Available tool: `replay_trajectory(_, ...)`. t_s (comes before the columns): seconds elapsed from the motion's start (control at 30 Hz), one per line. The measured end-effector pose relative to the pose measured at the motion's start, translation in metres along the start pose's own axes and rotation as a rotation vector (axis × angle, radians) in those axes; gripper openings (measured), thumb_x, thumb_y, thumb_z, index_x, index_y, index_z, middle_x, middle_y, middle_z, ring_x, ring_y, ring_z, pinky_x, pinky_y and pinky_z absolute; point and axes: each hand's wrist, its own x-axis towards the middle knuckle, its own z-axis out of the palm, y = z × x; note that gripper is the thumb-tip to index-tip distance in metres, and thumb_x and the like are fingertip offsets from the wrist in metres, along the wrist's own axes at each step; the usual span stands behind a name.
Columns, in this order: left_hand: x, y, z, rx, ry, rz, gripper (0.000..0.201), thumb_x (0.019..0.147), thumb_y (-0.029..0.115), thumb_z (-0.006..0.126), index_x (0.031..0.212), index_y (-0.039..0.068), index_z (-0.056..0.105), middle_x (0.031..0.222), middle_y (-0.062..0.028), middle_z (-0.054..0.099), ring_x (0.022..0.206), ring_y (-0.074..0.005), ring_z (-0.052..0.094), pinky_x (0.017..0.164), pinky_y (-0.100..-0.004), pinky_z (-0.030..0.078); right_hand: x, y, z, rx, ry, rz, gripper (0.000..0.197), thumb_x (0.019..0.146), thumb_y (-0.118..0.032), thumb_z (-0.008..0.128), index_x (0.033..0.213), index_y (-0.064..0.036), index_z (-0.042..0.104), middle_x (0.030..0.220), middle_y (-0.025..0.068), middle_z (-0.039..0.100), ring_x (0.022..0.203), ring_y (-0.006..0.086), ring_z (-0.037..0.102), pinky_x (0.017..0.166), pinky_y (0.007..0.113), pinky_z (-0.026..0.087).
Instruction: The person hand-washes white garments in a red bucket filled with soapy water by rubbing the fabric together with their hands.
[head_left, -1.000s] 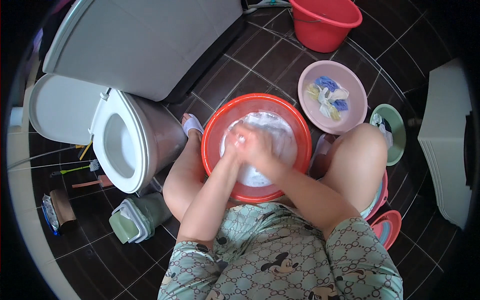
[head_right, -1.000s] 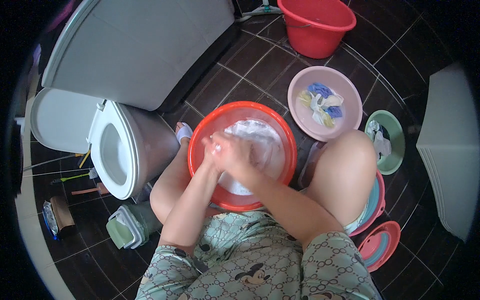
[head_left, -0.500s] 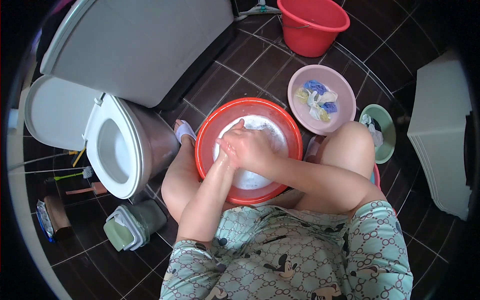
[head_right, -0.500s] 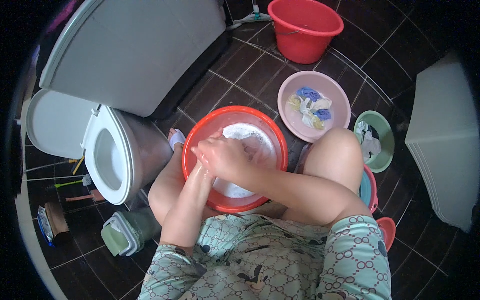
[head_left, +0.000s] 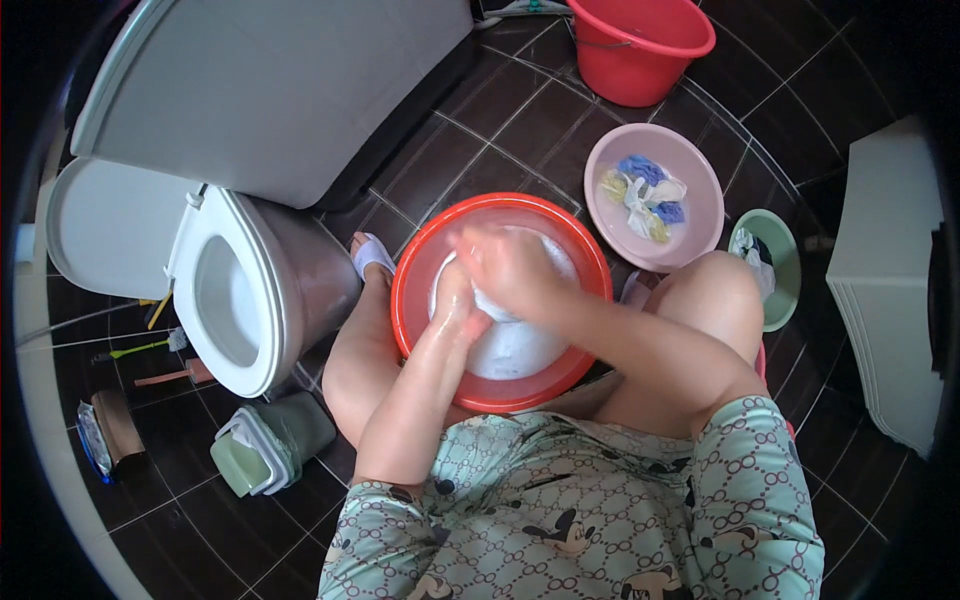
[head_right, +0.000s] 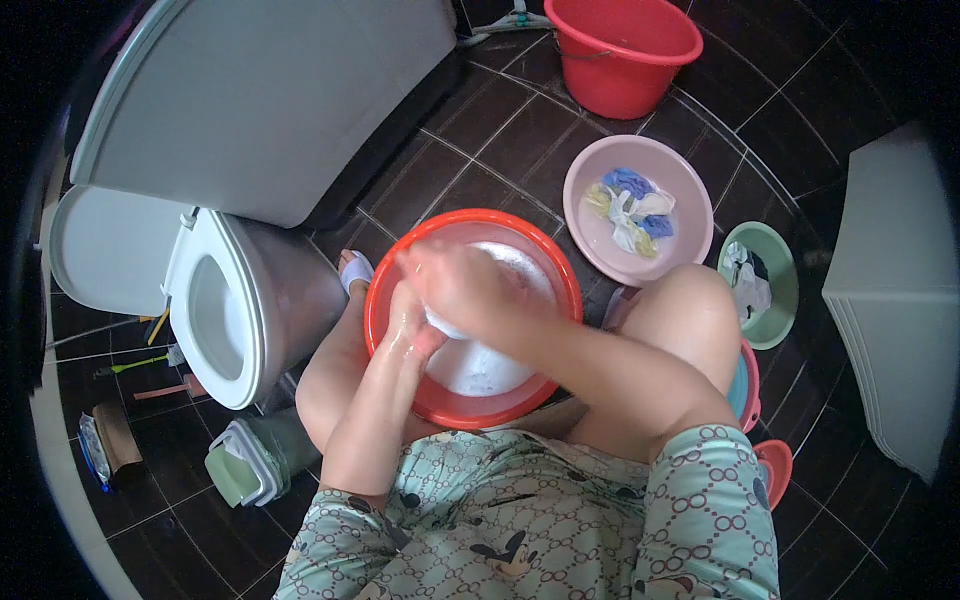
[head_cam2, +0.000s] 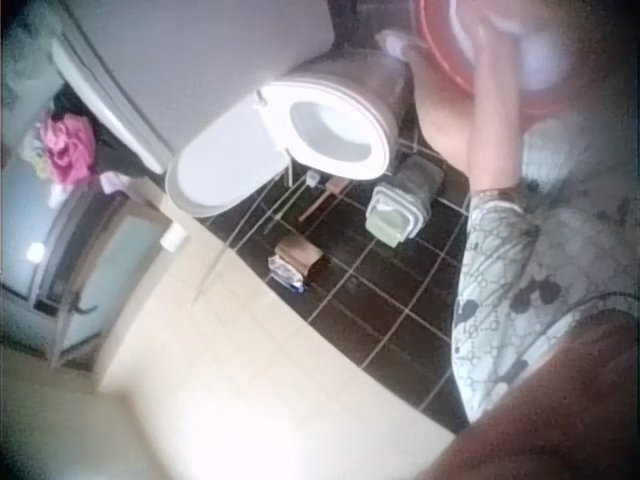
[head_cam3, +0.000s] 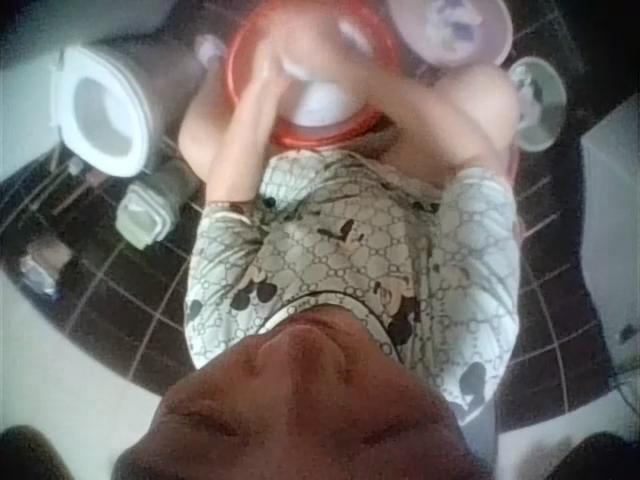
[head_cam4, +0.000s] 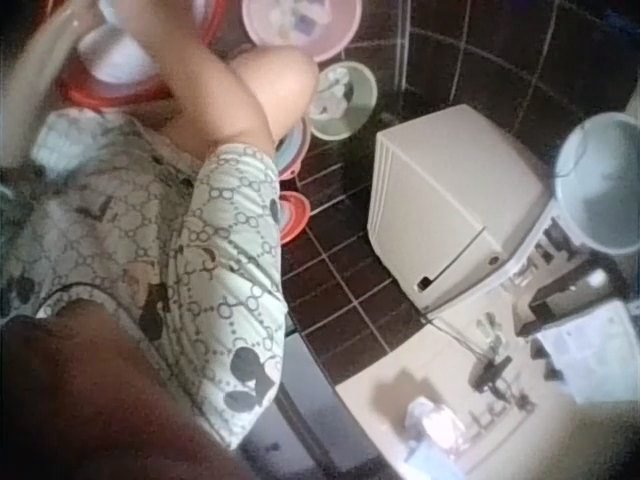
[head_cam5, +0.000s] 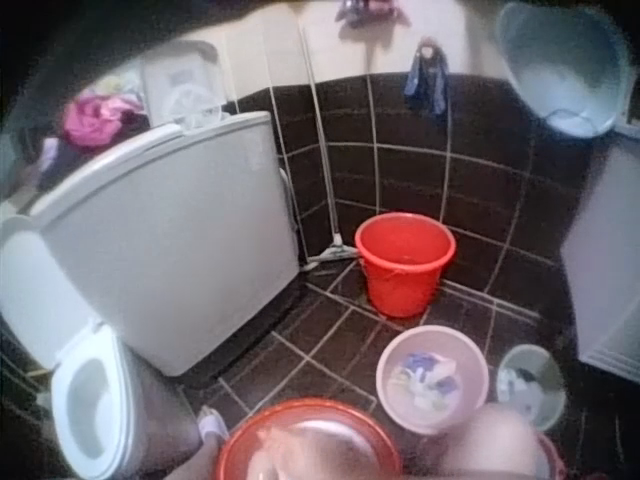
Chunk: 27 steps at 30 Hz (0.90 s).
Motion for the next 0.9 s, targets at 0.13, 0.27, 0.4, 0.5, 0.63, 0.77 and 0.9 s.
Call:
replay_trajectory(0.13, 0.004, -0.004, -0.016, 0.078, -0.132, 0.164, 0.037, 0.094, 0.039, 0.042, 0.11, 0.009, 0.057, 0.094, -0.007, 0.061, 0.09, -0.024, 0.06, 0.081, -0.0419, 0.05, -0.014, 0.001, 0.01, 0.068, 0.015, -0.027, 0.024, 0.086, -0.027, 0.057, 0.069, -0.0097, 0.057, 0.062, 0.0143, 0.058, 0.057, 0.0331, 0.059, 0.049, 0.043, 0.044)
replay_trajectory(0.27, -0.011, 0.006, 0.024, 0.146, -0.036, -0.022, 0.044, 0.095, 0.039, 0.042, 0.122, 0.006, 0.051, 0.113, -0.0109, 0.059, 0.103, -0.0256, 0.058, 0.093, -0.0409, 0.044, 0.033, 0.038, -0.009, 0.236, 0.024, 0.274, 0.037, 0.089, -0.032, 0.056, 0.064, -0.0047, 0.053, 0.055, 0.0138, 0.051, 0.05, 0.024, 0.051, 0.048, 0.038, 0.041)
replay_trajectory(0.4, -0.023, 0.027, 0.048, 0.207, -0.017, 0.004, 0.058, 0.093, 0.047, 0.042, 0.127, 0.0, 0.045, 0.121, -0.0149, 0.055, 0.11, -0.0252, 0.056, 0.096, -0.0392, 0.043, 0.04, 0.043, -0.02, 0.677, 0.038, 0.372, 0.036, 0.088, -0.028, 0.061, 0.064, -0.0044, 0.05, 0.052, 0.0021, 0.041, 0.051, 0.0065, 0.036, 0.047, 0.026, 0.035)
replay_trajectory(0.5, -0.025, 0.034, 0.04, 0.389, 0.065, 0.114, 0.058, 0.092, 0.048, 0.045, 0.125, 0.0, 0.047, 0.12, -0.0139, 0.056, 0.109, -0.0236, 0.056, 0.096, -0.0381, 0.043, 0.04, 0.032, -0.028, 0.603, 0.093, 0.378, 0.028, 0.085, -0.023, 0.065, 0.07, -0.0047, 0.051, 0.058, -0.0016, 0.047, 0.053, 0.0058, 0.04, 0.05, 0.023, 0.036)
replay_trajectory(0.63, -0.029, 0.039, 0.03, 0.343, 0.041, 0.177, 0.044, 0.09, 0.037, 0.055, 0.118, 0.004, 0.052, 0.115, -0.0101, 0.059, 0.105, -0.0232, 0.057, 0.093, -0.0386, 0.044, 0.025, 0.032, -0.026, 0.325, 0.268, 0.021, 0.023, 0.081, -0.019, 0.07, 0.075, -0.0049, 0.053, 0.066, 0.0007, 0.053, 0.055, 0.0068, 0.045, 0.055, 0.021, 0.04)
replay_trajectory(0.77, -0.028, 0.047, 0.031, 0.13, 0.089, 0.211, 0.034, 0.09, 0.031, 0.055, 0.112, 0.005, 0.057, 0.109, -0.0095, 0.062, 0.103, -0.0257, 0.058, 0.095, -0.0412, 0.042, -0.009, 0.011, -0.023, 0.505, -0.169, 0.311, 0.023, 0.08, -0.018, 0.07, 0.078, -0.0036, 0.053, 0.072, 0.0045, 0.058, 0.063, 0.0106, 0.057, 0.061, 0.024, 0.047)
replay_trajectory(0.9, -0.023, 0.048, 0.027, 0.01, -0.033, 0.294, 0.038, 0.088, 0.028, 0.058, 0.118, 0.004, 0.054, 0.115, -0.011, 0.06, 0.105, -0.0286, 0.057, 0.097, -0.0443, 0.04, -0.024, 0.037, 0.002, 0.558, -0.296, 0.153, 0.021, 0.079, -0.017, 0.07, 0.081, -0.0032, 0.054, 0.074, 0.0069, 0.06, 0.07, 0.016, 0.061, 0.063, 0.029, 0.048)
